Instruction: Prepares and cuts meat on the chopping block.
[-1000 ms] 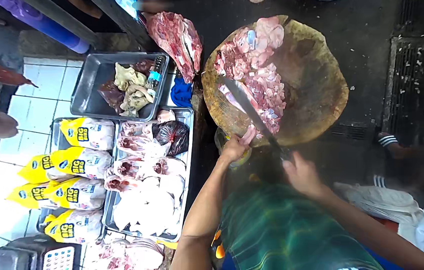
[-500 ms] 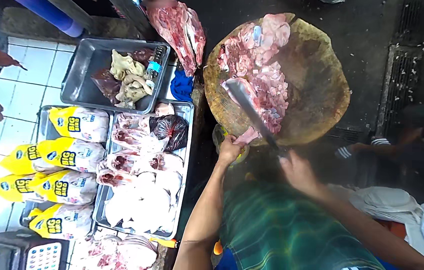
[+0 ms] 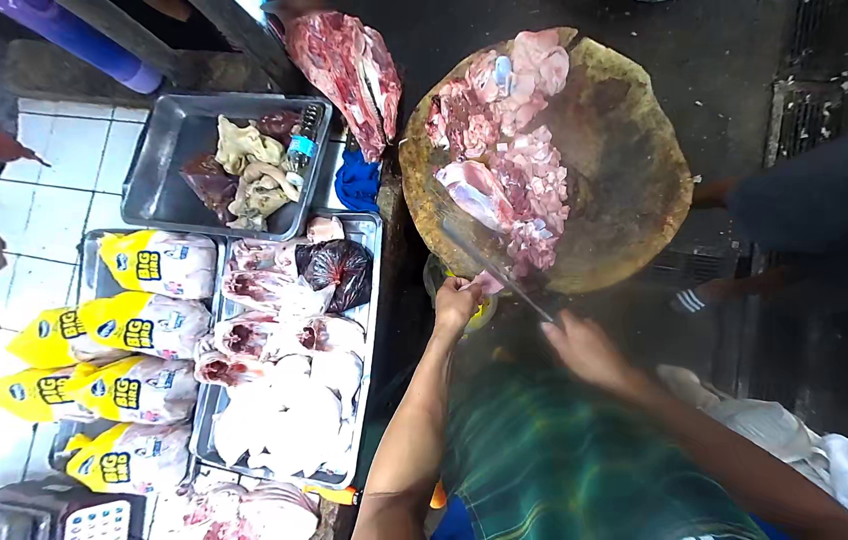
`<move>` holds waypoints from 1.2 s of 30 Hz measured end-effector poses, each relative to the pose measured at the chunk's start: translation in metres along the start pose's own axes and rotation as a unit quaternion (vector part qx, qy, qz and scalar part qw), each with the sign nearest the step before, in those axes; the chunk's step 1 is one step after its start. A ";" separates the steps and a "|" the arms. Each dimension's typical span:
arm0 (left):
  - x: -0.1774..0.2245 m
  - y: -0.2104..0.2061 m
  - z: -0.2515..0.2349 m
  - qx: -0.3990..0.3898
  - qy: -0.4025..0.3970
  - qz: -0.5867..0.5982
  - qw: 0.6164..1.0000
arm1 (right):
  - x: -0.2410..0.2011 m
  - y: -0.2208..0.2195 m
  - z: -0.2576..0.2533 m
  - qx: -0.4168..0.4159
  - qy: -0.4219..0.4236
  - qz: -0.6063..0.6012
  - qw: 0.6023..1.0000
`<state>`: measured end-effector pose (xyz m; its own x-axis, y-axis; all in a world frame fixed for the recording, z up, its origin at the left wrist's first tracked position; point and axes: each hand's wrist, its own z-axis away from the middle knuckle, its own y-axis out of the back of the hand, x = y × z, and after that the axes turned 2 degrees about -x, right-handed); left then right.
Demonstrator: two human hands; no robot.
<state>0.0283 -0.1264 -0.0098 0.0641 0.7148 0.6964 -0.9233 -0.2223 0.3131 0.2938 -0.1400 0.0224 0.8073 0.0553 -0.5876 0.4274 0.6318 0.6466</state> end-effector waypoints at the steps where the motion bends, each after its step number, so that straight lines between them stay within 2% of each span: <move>1: 0.006 -0.003 0.001 -0.010 -0.013 0.033 0.999 | 0.003 0.003 -0.003 -0.047 -0.053 0.022 0.997; 2: 0.014 -0.005 0.002 -0.025 -0.030 0.079 0.996 | 0.004 0.007 -0.003 -0.061 -0.088 0.026 0.994; 5: 0.029 -0.008 0.006 -0.075 -0.089 0.157 0.981 | 0.012 0.026 0.005 -0.019 -0.129 -0.013 0.991; 6: 0.033 -0.009 0.005 -0.079 -0.102 0.126 0.984 | 0.014 0.034 0.008 0.000 -0.131 -0.023 0.991; 8: 0.035 -0.009 0.002 -0.069 -0.101 -0.030 0.992 | 0.008 0.047 0.018 0.037 -0.111 -0.031 0.993; 10: 0.023 -0.013 -0.006 -0.047 -0.105 -0.150 0.982 | -0.005 0.051 0.027 0.098 -0.046 -0.052 0.993; 12: 0.012 -0.018 -0.009 -0.008 -0.124 -0.181 0.976 | -0.015 0.044 0.027 0.190 0.069 -0.084 0.976; 14: 0.006 -0.024 -0.008 0.036 -0.141 -0.181 0.973 | -0.016 0.029 0.018 0.236 0.147 -0.092 0.956; 16: 0.004 -0.028 -0.007 0.068 -0.134 -0.182 0.972 | -0.004 0.010 0.006 0.179 0.115 -0.047 0.976; 18: 0.008 -0.029 -0.008 0.072 -0.107 -0.175 0.976 | 0.008 0.009 -0.004 0.012 -0.024 0.022 0.999; 19: 0.011 -0.029 -0.010 0.063 -0.091 -0.153 0.982 | 0.012 0.014 -0.007 -0.035 -0.072 0.034 0.996; 21: 0.019 -0.027 -0.014 0.019 -0.071 -0.036 0.997 | 0.019 0.029 -0.004 -0.040 -0.110 0.030 0.993; 24: 0.039 -0.037 -0.012 -0.068 -0.091 0.101 0.988 | 0.036 0.040 0.006 -0.002 -0.136 -0.013 0.991; 26: 0.051 -0.045 -0.011 -0.079 -0.132 0.040 0.987 | 0.043 0.041 0.010 0.019 -0.139 -0.022 0.990; 28: 0.053 -0.050 -0.013 -0.037 -0.161 -0.145 0.976 | 0.042 0.040 0.016 0.020 -0.142 -0.028 0.989; 30: 0.044 -0.050 -0.018 0.005 -0.172 -0.300 0.938 | 0.037 0.040 0.022 0.024 -0.142 -0.031 0.989; 33: 0.026 -0.042 -0.009 0.036 -0.215 -0.345 0.913 | 0.024 0.042 0.036 0.068 -0.115 -0.027 0.991; 36: 0.006 -0.039 -0.003 0.053 -0.284 -0.317 0.903 | 0.005 0.041 0.051 0.183 -0.011 -0.040 0.982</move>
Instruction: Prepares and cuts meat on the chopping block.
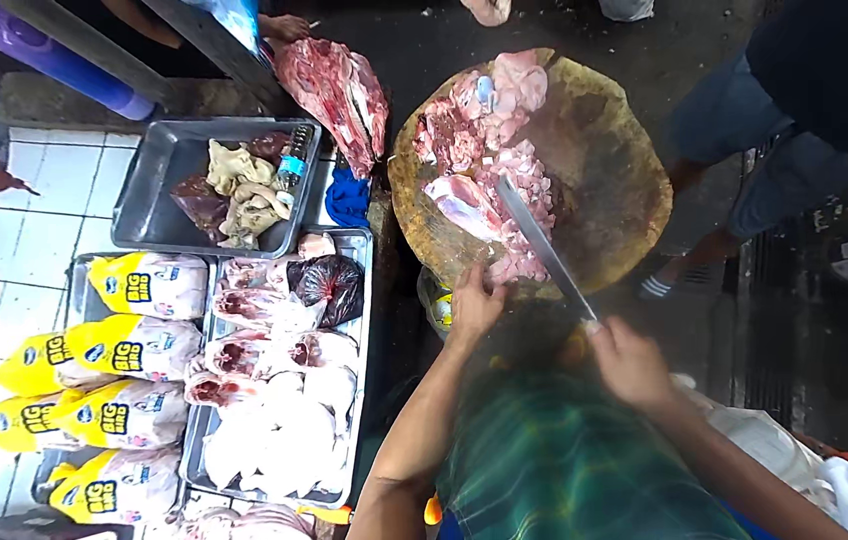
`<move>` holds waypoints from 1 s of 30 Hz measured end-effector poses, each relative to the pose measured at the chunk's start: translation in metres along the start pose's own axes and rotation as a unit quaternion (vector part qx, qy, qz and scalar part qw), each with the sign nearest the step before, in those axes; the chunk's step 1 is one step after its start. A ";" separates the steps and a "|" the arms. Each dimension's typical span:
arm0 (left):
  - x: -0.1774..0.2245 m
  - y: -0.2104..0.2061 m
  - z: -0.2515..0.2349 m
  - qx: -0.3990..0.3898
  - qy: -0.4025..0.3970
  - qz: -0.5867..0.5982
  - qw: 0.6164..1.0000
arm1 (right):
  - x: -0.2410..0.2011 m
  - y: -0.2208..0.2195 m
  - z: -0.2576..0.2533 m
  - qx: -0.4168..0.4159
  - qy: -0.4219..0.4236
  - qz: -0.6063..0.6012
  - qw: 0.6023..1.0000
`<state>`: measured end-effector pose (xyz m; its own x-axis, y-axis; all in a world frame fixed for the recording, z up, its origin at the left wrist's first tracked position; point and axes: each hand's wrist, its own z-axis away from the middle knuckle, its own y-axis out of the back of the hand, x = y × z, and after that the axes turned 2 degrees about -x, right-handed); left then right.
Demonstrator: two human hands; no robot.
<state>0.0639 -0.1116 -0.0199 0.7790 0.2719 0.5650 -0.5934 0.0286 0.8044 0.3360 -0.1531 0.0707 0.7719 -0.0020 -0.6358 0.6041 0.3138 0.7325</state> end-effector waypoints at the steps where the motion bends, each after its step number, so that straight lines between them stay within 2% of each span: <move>1: -0.003 -0.006 -0.002 0.014 -0.017 0.003 1.000 | -0.005 -0.003 0.002 0.049 0.048 -0.015 0.998; 3: -0.011 -0.020 -0.011 0.047 -0.054 -0.002 0.997 | -0.007 -0.014 -0.001 0.104 0.116 -0.033 0.987; 4: -0.016 -0.026 -0.015 0.059 -0.070 -0.008 0.996 | -0.001 -0.023 -0.004 0.091 0.120 -0.023 0.988; 5: -0.020 -0.031 -0.016 0.070 -0.083 -0.015 0.994 | 0.008 -0.032 -0.007 0.044 0.092 0.006 0.995; 7: -0.025 -0.035 -0.016 0.084 -0.096 -0.025 0.991 | 0.019 -0.035 -0.018 -0.126 -0.055 0.083 0.987; 8: -0.027 -0.035 -0.016 0.094 -0.095 -0.030 0.991 | 0.019 -0.030 -0.024 -0.173 -0.107 0.096 0.974; 9: -0.030 -0.033 -0.016 0.103 -0.088 -0.031 0.990 | 0.016 -0.024 -0.027 -0.184 -0.132 0.101 0.969; 13: -0.038 -0.026 -0.003 0.098 -0.081 0.019 0.992 | 0.002 -0.002 -0.017 -0.127 -0.118 0.075 0.982; 16: -0.044 -0.032 0.003 0.113 -0.116 0.016 0.987 | -0.011 -0.002 -0.003 -0.021 -0.010 0.029 0.999; 18: -0.046 -0.038 -0.001 0.122 -0.138 -0.001 0.983 | -0.017 -0.016 -0.002 0.052 0.076 -0.008 0.996; 19: -0.046 -0.040 -0.003 0.128 -0.145 -0.008 0.981 | -0.014 -0.026 -0.004 0.063 0.100 -0.010 0.993; 20: -0.047 -0.043 -0.005 0.134 -0.149 -0.013 0.980 | -0.007 -0.036 -0.008 0.040 0.096 0.009 0.995; 21: -0.048 -0.044 -0.006 0.136 -0.149 -0.019 0.979 | 0.002 -0.042 -0.011 -0.024 0.051 0.045 0.997; 23: -0.047 -0.043 -0.008 0.133 -0.142 -0.033 0.980 | 0.011 -0.041 -0.025 -0.172 -0.083 0.116 0.975; 24: -0.047 -0.040 -0.010 0.134 -0.136 -0.040 0.981 | 0.012 -0.037 -0.030 -0.188 -0.115 0.128 0.967; 27: -0.051 -0.036 -0.006 0.137 -0.127 -0.024 0.982 | 0.008 -0.023 -0.026 -0.144 -0.132 0.116 0.974; 30: -0.049 -0.025 0.004 0.140 -0.106 0.037 0.984 | -0.006 -0.010 -0.017 -0.071 -0.068 0.071 0.993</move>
<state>0.0417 -0.1296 -0.0669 0.7783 0.0550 0.6255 -0.5943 -0.2572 0.7620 0.3224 -0.1403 0.0633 0.8722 -0.0731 -0.4836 0.4616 0.4499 0.7645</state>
